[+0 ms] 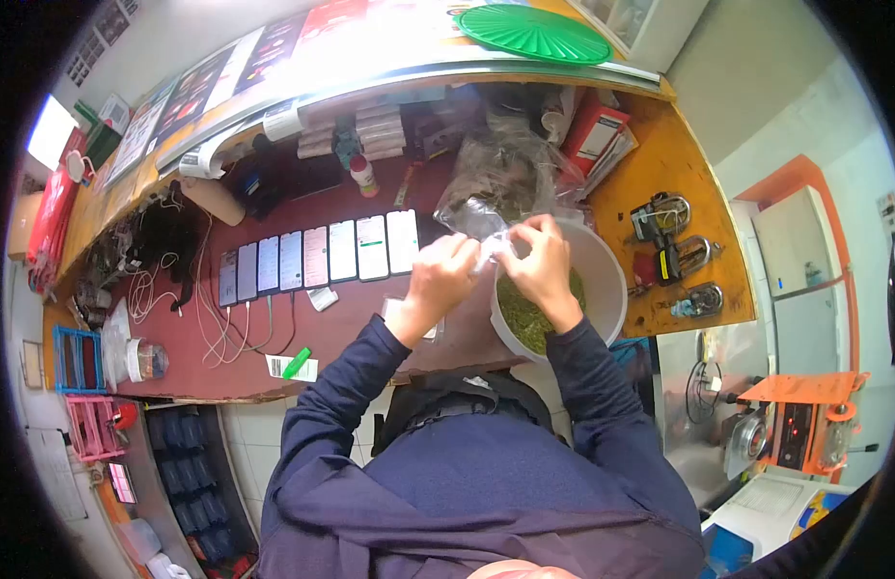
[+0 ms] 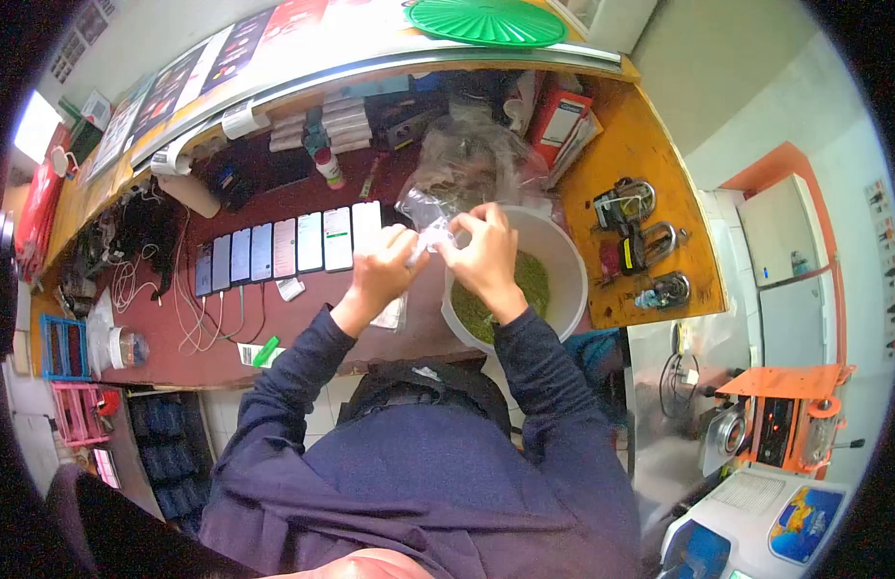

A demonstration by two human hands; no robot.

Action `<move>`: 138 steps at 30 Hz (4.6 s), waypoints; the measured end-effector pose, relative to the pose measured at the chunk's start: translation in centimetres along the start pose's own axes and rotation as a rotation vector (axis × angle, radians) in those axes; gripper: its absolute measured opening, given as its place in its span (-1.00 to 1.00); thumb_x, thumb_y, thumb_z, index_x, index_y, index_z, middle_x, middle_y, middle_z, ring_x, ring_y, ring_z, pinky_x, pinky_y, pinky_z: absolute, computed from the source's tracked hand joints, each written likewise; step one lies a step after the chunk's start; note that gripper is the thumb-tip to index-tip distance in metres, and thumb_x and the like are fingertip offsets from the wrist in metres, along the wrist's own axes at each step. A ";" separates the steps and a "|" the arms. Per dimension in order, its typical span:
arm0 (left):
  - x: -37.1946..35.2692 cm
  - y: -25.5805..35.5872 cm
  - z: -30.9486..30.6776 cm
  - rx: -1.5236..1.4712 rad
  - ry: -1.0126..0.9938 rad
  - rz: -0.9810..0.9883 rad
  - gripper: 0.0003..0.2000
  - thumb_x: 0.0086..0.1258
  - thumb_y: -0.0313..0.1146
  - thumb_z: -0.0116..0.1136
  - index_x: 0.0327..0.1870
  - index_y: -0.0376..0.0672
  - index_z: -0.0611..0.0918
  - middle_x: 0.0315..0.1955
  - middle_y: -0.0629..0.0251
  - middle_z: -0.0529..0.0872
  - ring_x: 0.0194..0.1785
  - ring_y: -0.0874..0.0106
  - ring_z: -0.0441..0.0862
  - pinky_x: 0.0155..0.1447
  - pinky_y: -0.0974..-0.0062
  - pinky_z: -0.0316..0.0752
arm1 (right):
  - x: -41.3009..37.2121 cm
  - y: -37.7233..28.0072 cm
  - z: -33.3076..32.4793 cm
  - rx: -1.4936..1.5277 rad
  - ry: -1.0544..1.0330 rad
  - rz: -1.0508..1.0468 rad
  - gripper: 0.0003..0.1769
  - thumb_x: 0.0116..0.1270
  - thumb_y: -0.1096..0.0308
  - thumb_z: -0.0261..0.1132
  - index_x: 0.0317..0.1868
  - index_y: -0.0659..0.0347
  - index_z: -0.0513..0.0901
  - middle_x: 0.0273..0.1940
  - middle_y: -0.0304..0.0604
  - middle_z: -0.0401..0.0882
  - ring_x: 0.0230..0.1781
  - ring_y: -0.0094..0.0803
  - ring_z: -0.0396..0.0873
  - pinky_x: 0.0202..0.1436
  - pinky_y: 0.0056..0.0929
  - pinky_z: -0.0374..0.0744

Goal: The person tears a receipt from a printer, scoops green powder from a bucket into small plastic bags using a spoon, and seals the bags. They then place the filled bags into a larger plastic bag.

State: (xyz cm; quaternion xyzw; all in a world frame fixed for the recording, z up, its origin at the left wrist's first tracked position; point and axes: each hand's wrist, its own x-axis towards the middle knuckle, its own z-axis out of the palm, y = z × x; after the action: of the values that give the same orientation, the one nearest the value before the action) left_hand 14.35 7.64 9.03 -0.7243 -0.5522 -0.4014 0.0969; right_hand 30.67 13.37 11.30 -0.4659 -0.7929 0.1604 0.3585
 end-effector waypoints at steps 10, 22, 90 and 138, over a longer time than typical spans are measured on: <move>2.5 2.7 -1.0 -0.364 -0.070 0.179 -0.72 -0.04 -0.33 0.46 -0.40 -0.19 0.56 -0.11 0.21 0.69 -0.07 0.21 0.65 -0.01 0.30 0.58 | -0.4 1.1 -1.5 0.323 -0.157 0.313 -0.25 0.11 0.48 0.41 0.33 0.16 0.32 -0.67 -0.28 0.48 -0.65 -0.52 0.44 -0.47 -0.48 0.41; 0.7 -3.2 -3.0 -0.503 0.031 -0.143 -0.54 -0.12 -0.38 0.63 -0.59 -0.19 0.39 -0.04 0.05 0.64 -0.05 0.29 0.71 -0.04 0.43 0.60 | -0.3 13.0 2.4 0.281 -0.721 0.728 -0.39 0.46 -0.17 0.02 -0.03 0.26 0.62 -0.46 -0.11 0.68 -0.60 -0.46 0.58 -0.53 -0.53 0.49; 4.1 7.5 5.9 -1.344 -0.082 -0.632 -0.57 0.16 -0.73 0.34 -0.45 -0.09 0.26 -0.44 0.11 0.72 -0.29 0.43 0.72 -0.25 0.54 0.62 | -5.4 4.9 -8.0 0.790 -0.067 0.315 -0.82 0.37 0.35 0.24 -0.21 0.27 0.71 -0.34 -0.21 0.71 -0.33 -0.45 0.65 -0.15 -0.49 0.56; -2.4 -4.9 -0.7 -1.623 0.608 -1.141 -0.74 0.56 -0.09 -0.01 -0.08 -0.10 0.49 -0.28 0.37 0.58 -0.20 0.49 0.56 -0.12 0.45 0.57 | 4.4 -5.6 4.9 0.426 -0.514 -0.112 -0.70 0.15 0.24 0.45 -0.20 0.29 0.72 -0.34 -0.10 0.71 -0.37 -0.39 0.66 -0.24 -0.44 0.60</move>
State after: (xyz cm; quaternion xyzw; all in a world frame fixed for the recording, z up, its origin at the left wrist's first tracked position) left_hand 9.52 7.30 6.33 -0.0704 -0.3288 -0.8047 -0.4894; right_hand 22.29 14.61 13.00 -0.2807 -0.8304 0.4147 0.2442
